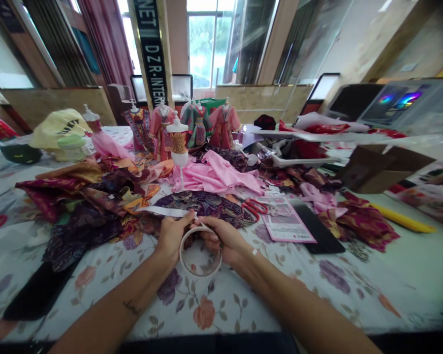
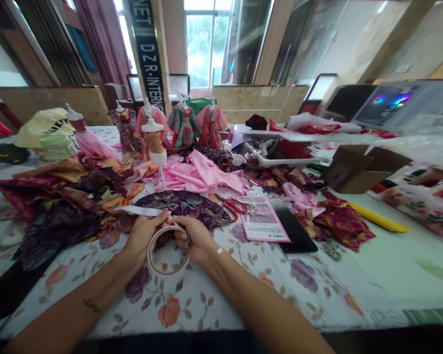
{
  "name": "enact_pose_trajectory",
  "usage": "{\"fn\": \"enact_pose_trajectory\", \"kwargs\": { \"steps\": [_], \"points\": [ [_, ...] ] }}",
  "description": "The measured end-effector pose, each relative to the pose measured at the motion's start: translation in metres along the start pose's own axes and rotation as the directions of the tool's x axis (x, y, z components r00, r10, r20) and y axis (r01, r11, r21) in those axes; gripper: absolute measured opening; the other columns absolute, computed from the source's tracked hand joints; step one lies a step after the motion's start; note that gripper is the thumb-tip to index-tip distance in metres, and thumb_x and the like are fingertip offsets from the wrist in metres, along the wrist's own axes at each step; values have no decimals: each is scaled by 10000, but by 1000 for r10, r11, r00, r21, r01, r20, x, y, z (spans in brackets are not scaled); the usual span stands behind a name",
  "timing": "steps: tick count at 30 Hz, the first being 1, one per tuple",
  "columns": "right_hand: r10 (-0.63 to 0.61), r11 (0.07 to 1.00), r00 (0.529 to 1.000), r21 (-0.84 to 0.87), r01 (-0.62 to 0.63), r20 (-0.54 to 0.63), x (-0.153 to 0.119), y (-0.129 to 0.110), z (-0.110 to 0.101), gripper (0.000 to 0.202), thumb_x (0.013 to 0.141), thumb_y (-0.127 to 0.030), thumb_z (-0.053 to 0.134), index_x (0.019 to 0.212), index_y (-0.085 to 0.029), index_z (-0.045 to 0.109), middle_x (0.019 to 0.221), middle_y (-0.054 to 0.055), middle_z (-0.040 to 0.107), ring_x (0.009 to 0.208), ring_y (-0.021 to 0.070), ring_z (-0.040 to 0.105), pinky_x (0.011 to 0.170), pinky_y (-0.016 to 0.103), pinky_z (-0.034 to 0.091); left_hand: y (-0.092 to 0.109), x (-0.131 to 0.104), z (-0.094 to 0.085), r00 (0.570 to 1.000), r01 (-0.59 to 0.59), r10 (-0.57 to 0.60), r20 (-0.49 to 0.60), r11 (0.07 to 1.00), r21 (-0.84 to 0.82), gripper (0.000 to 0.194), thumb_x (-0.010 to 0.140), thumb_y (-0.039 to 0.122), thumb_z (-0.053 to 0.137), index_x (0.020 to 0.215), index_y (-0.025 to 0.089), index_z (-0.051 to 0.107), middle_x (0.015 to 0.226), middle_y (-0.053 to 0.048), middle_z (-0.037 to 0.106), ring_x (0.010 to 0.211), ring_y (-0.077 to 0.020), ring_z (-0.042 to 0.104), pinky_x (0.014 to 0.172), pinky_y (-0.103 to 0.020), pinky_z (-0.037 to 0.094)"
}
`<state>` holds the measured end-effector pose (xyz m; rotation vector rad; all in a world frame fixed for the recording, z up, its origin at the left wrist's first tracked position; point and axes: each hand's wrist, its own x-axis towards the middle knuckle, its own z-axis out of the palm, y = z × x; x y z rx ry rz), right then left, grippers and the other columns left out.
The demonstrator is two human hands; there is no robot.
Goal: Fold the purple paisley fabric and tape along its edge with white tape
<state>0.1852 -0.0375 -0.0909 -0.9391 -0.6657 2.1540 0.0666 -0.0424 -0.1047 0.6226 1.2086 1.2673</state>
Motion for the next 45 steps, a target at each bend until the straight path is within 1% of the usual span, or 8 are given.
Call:
{"fn": "enact_pose_trajectory", "kwargs": {
  "steps": [16,21,24,31,36,40,43,45],
  "points": [
    [-532,667,842,-658,349,-93,-76,-32,-15,395,735,-421,647,994,-129,704,408,-80,391,333,15,214,330,172,102,7,-9,-7,970,214,-180,160,951,-224,113,704,102,706,642,93,612,563,-5,597,488,-72,559,476,-166,473],
    [-525,705,846,-602,375,-88,-78,-39,-19,562,680,-316,706,1212,-182,583,891,62,696,351,-13,240,318,175,120,11,-38,-14,749,405,-426,508,901,159,347,740,422,666,674,84,628,641,-60,632,554,-114,612,520,-197,481],
    [-529,740,844,-534,410,-85,-77,-39,-20,684,654,-270,720,1295,-192,494,995,101,696,368,-11,273,321,165,125,16,-48,-10,639,166,-400,657,906,390,277,704,355,703,755,88,651,735,-84,663,622,-135,629,567,-211,472],
    [-611,708,788,-500,498,-80,-80,-47,-23,542,639,-264,723,1162,-188,601,907,84,721,364,3,293,323,164,158,21,-28,5,814,-334,75,576,871,359,176,721,299,671,824,163,626,696,-15,621,592,-105,551,511,-178,412],
    [-878,434,461,-614,660,-125,-100,-103,-41,349,749,-378,634,1043,-190,630,904,71,708,346,7,286,305,168,181,10,-18,-5,830,-550,365,421,664,508,135,817,312,554,831,189,607,680,-6,604,483,-103,513,399,-189,374],
    [-957,268,264,-722,638,-122,-87,-157,-69,471,740,-360,604,1177,-195,542,925,54,681,358,23,343,312,164,252,-1,-15,-13,463,-841,738,491,190,507,83,820,158,548,860,204,604,756,-19,651,634,-129,607,609,-223,489],
    [-959,248,253,-807,535,-128,-58,-171,-79,566,716,-277,566,1261,-162,465,1020,85,649,386,31,370,331,172,285,-9,-18,-16,104,-920,760,641,-172,353,272,773,34,560,992,195,580,833,-43,673,801,-153,627,784,-260,494],
    [-953,212,299,-832,513,-58,-40,-161,-72,584,718,-246,545,1287,-162,439,1061,96,635,425,43,405,368,180,317,-13,-21,-17,12,-924,707,707,-262,278,365,760,11,557,1082,183,552,870,-59,676,844,-160,623,821,-270,490]
  ]
}}
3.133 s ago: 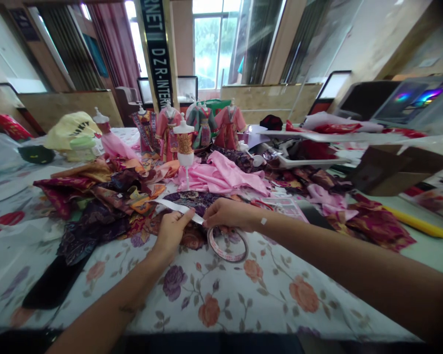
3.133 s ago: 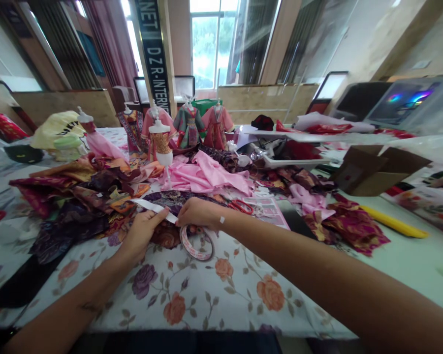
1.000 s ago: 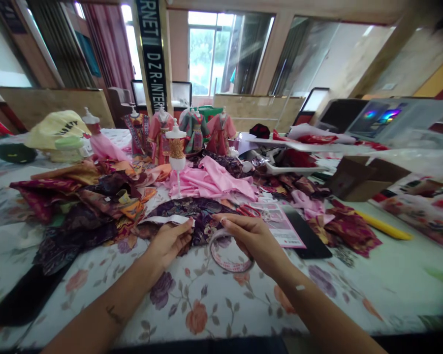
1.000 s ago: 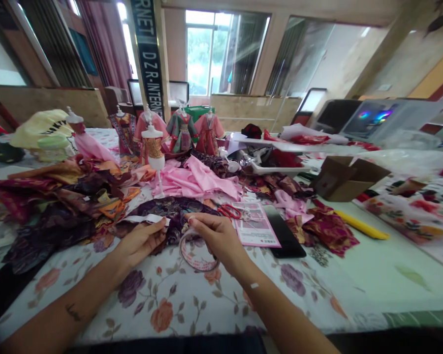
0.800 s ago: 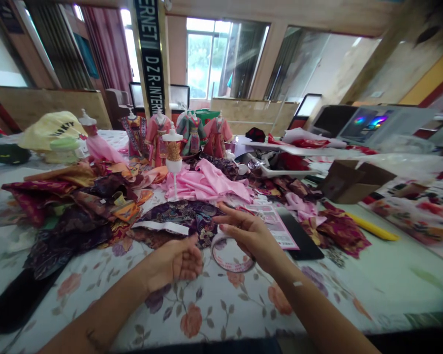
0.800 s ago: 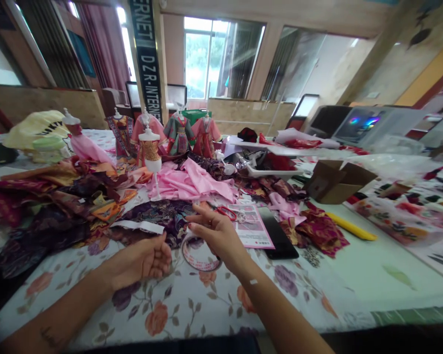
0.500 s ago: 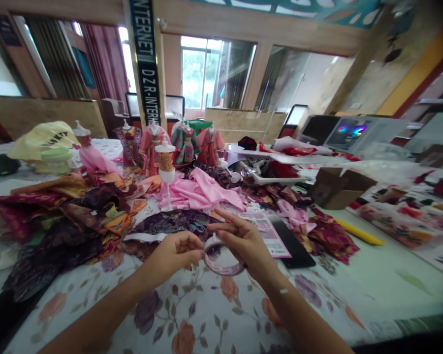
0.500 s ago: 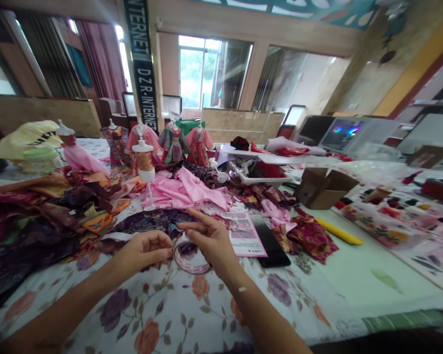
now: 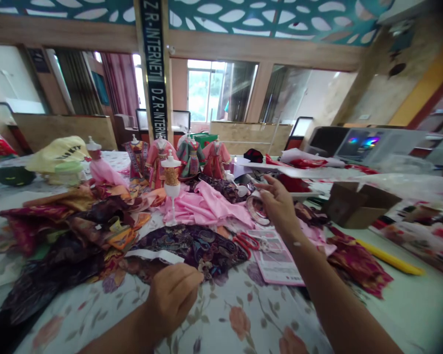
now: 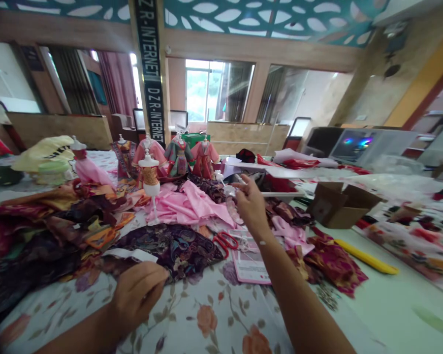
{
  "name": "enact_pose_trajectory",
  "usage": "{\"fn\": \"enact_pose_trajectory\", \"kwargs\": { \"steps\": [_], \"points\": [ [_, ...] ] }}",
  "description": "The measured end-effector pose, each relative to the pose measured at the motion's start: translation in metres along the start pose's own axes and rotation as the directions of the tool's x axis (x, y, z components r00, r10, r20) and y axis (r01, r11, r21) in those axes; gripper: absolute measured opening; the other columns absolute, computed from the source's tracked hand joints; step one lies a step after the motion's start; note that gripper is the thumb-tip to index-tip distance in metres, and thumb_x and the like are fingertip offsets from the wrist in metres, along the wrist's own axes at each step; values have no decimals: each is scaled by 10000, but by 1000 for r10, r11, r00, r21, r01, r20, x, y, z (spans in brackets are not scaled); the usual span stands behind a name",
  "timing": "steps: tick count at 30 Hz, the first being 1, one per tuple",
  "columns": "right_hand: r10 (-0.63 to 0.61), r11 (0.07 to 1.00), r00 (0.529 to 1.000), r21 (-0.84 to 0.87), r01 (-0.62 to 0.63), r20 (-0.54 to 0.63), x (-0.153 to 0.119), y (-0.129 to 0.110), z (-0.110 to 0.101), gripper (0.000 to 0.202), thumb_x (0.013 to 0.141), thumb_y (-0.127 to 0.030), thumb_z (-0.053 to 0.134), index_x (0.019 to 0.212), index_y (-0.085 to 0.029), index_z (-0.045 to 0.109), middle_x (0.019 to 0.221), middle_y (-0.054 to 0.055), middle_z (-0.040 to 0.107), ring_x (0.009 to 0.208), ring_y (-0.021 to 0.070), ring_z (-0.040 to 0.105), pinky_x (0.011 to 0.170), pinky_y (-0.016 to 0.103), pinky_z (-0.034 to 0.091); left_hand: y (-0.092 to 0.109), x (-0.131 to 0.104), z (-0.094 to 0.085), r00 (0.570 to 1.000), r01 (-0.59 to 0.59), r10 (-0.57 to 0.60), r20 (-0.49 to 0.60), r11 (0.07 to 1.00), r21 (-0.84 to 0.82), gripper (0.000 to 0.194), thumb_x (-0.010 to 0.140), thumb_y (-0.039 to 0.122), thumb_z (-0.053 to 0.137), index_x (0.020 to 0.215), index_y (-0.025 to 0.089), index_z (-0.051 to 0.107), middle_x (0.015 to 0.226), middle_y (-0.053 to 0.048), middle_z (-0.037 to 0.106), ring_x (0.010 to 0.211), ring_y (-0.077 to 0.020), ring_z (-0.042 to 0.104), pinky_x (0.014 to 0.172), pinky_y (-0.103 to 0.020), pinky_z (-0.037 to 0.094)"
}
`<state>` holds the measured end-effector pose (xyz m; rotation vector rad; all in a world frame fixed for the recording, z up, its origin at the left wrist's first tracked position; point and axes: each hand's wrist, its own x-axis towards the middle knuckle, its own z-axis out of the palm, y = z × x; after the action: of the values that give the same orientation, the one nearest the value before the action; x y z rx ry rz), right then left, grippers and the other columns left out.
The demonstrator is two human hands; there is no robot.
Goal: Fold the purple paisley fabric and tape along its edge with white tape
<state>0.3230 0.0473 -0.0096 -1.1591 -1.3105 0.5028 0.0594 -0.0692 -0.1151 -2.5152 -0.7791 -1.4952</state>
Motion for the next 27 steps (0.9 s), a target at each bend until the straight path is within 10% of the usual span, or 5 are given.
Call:
{"fn": "enact_pose_trajectory", "kwargs": {
  "steps": [4,10,15,22,27],
  "points": [
    [-57,991,940,133,13,336,-46,-12,40,561,737,-264,612,1271,-215,449,1048,68,637,475,52,419,449,196,352,3,-1,1,975,222,-223,-17,974,-42,477,793,91,558,1242,216,456,1045,-91,643,926,-185,607,818,-303,499],
    [48,927,801,273,-259,596,-109,-34,65,369,758,-306,646,1109,-283,533,846,31,646,560,133,512,479,251,394,4,3,1,685,717,-705,183,607,-342,342,827,303,570,1161,232,581,871,-54,661,613,-137,576,568,-232,475],
    [18,942,853,277,-189,521,-100,-36,64,415,824,-393,546,1215,-269,479,1120,74,602,706,159,607,572,282,499,-7,20,-14,499,770,-862,87,395,-502,304,781,366,621,1021,181,641,583,15,586,505,-111,529,501,-191,434],
    [-73,995,995,-68,78,66,-41,-1,-5,353,818,-398,533,1086,-170,564,977,90,648,802,205,632,672,332,506,-116,19,-56,178,673,-912,-370,387,-631,165,728,232,646,843,126,591,663,6,614,531,-92,582,587,-216,505],
    [43,369,993,-925,87,111,-56,37,-85,333,838,-378,472,996,-143,648,1027,190,642,955,341,587,786,471,444,-141,9,-51,228,763,-927,-296,359,-537,56,694,93,621,726,98,575,658,-40,621,595,-160,632,628,-311,536]
  ]
}}
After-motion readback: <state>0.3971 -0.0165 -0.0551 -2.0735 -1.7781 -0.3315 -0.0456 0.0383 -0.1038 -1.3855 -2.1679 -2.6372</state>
